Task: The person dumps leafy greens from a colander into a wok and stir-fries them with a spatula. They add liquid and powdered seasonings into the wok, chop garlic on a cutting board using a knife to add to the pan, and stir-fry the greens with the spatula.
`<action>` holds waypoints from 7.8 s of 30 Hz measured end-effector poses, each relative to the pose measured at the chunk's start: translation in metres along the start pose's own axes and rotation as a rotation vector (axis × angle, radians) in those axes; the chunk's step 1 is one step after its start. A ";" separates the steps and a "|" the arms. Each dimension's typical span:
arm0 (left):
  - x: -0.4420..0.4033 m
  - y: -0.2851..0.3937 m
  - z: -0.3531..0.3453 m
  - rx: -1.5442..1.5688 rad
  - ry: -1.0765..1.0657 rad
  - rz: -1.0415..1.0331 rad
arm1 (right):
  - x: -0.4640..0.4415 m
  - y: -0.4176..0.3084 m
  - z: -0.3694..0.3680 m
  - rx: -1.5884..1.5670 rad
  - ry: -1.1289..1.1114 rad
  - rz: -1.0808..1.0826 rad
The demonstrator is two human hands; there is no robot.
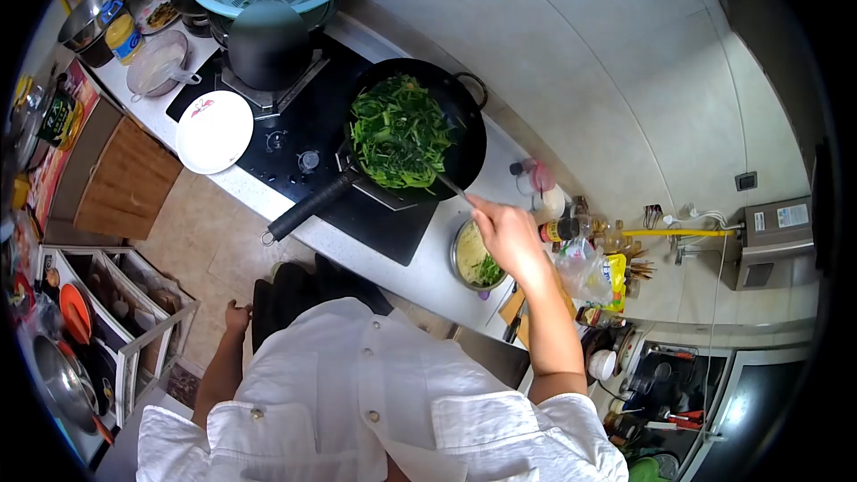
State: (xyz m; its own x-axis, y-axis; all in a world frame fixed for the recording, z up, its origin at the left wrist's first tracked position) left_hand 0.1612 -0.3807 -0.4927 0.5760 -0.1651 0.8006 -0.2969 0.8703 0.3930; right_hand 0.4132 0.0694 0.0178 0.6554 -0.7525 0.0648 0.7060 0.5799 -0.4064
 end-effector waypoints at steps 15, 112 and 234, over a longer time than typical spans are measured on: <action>0.004 -0.008 0.007 0.065 0.013 0.013 | 0.020 -0.014 0.014 0.410 -0.157 -0.005; 0.027 0.020 0.017 0.077 0.032 -0.054 | -0.012 0.149 -0.040 -0.419 0.194 -0.277; -0.060 0.001 0.076 0.042 -0.109 0.002 | -0.059 0.041 0.039 0.515 -0.102 -0.345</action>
State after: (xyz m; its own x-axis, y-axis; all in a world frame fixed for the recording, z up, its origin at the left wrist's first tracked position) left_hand 0.0682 -0.4051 -0.5056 0.4901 -0.2147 0.8448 -0.3309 0.8508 0.4082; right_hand 0.4142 0.1495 0.0325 0.3714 -0.9043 0.2106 0.9034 0.4043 0.1429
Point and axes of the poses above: each hand's wrist, its own x-axis away from the middle knuckle, its own z-axis out of the back of the hand, y = z × x, the point moved 6 cm from there along -x, towards the middle knuckle, and after that the axes turned 9 degrees about -x, right-handed, at the moved point
